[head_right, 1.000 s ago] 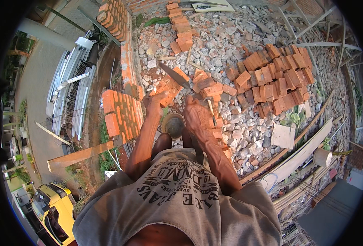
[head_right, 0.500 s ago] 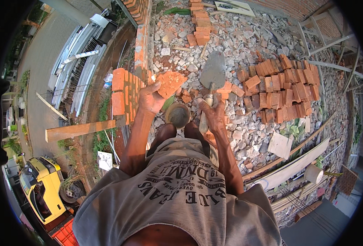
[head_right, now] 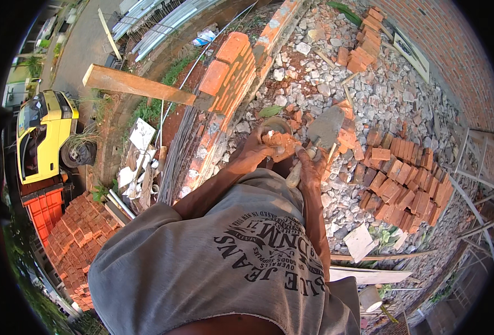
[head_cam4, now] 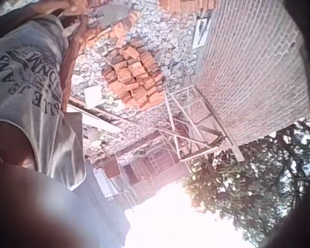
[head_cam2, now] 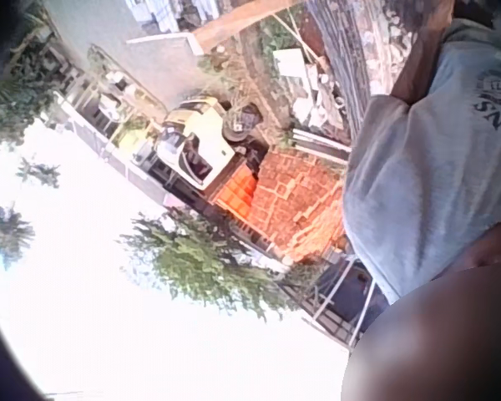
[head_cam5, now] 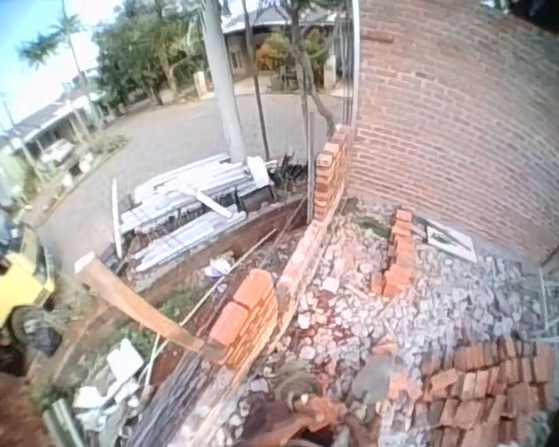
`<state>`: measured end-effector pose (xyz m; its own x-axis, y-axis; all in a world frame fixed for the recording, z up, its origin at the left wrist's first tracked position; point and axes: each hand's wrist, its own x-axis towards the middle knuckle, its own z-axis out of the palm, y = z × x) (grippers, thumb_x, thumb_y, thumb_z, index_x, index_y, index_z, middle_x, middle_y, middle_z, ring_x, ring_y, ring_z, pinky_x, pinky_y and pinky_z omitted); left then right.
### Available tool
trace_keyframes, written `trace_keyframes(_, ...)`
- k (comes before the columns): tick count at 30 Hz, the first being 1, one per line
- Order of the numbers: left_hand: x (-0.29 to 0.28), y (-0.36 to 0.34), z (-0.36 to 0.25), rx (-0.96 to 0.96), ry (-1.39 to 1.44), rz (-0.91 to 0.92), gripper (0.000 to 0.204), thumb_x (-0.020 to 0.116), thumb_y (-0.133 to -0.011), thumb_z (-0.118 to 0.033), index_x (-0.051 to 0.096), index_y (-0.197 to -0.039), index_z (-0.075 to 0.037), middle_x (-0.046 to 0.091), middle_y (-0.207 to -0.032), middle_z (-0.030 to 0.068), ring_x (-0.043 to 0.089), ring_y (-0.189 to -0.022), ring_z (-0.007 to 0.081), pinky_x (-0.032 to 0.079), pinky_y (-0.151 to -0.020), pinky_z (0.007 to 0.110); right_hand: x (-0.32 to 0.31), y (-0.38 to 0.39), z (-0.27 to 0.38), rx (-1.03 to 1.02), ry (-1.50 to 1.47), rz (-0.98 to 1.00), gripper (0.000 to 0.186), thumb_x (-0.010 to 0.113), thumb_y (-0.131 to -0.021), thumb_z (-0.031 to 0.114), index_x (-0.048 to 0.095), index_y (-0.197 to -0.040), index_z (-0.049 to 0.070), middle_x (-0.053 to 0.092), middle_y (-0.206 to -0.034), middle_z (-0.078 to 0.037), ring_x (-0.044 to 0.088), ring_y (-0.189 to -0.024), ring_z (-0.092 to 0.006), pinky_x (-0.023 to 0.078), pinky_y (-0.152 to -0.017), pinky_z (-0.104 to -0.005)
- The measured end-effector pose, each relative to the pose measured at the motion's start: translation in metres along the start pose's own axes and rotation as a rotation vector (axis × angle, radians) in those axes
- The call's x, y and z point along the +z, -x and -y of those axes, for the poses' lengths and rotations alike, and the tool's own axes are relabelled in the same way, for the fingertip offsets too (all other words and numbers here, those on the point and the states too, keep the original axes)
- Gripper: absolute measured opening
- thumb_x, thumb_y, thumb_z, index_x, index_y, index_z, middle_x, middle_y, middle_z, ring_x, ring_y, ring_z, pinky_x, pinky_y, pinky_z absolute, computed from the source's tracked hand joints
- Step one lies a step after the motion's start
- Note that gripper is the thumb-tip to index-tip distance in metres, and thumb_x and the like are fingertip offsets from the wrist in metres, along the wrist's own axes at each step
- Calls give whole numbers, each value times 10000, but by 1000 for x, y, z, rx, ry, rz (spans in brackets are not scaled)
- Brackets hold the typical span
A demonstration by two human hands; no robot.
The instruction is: The person scoops mortar from a bucket with a trowel and spreads it on a brick wall. He then places bricks onto the mortar, tapping them into position and adjusting alignment. The person repeats this process, adding more mortar and bricks to extend the wall.
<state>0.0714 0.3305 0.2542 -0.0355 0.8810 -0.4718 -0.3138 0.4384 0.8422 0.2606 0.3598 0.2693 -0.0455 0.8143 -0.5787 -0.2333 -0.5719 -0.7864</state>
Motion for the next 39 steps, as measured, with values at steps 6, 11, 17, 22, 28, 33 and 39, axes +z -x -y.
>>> trace_keyframes(6, -16, 17, -18, 326, -719, -219, 961, 921, -504, -294, 454, -1277, 36, 536, -1193, 226, 510, -1173, 377, 447, -969, 400, 26, -32, -25, -171, 341, 31, 472, 751, -841, 128, 524, -1210, -60, 656, -893, -87, 624, -689, -155, 530, -578, -287)
trace_keyframes(11, -78, 0, 22, 123, -593, -454, 778, 853, -524, -227, 525, -1187, 16, 603, -1019, 195, 586, -996, 389, 481, -855, 450, 50, -28, -20, -44, 456, 238, 477, 722, -854, 120, 494, -1230, -64, 681, -922, -117, 638, -730, -168, 532, -617, -289)
trace_keyframes(17, -197, -52, 119, 361, -747, -1023, 762, 713, -612, -223, 444, -1226, 140, 550, -1033, 312, 529, -963, 476, 419, -859, 546, 33, -14, -24, 295, 514, 76, 240, 676, -866, 143, 583, -1028, -7, 685, -758, -100, 603, -544, -132, 508, -449, -292)
trace_keyframes(22, -261, -76, 133, 533, -817, -1055, 628, 732, -654, -188, 488, -1169, 77, 583, -1049, 250, 561, -984, 414, 445, -842, 518, -8, -7, -37, 346, 580, -90, 152, 681, -842, 123, 617, -898, -3, 667, -687, -98, 576, -471, -143, 467, -415, -292)
trace_keyframes(28, -188, -100, 62, 251, 65, -501, 624, 790, -655, 0, 547, -1228, 46, 640, -1153, 143, 612, -1076, 231, 523, -875, 386, 18, -8, -12, 26, 812, -27, 174, 669, -834, 141, 616, -908, -8, 638, -701, -64, 566, -539, -149, 455, -507, -308)
trace_keyframes(33, -111, -119, -27, 273, 488, 101, 617, 733, -784, -178, 523, -1326, 28, 618, -1213, 122, 563, -1139, 234, 443, -945, 411, 58, -12, 23, -332, 979, 21, 362, 711, -835, 177, 572, -1066, -66, 643, -773, -187, 644, -693, -288, 494, -633, -432)
trace_keyframes(39, -58, -133, -78, 83, 828, 388, 534, 697, -820, -174, 543, -1297, 7, 602, -1261, 125, 582, -1154, 284, 457, -973, 592, 54, 2, 50, -624, 1099, -13, 420, 690, -840, 158, 488, -1114, -89, 629, -822, -266, 642, -725, -427, 498, -640, -485)
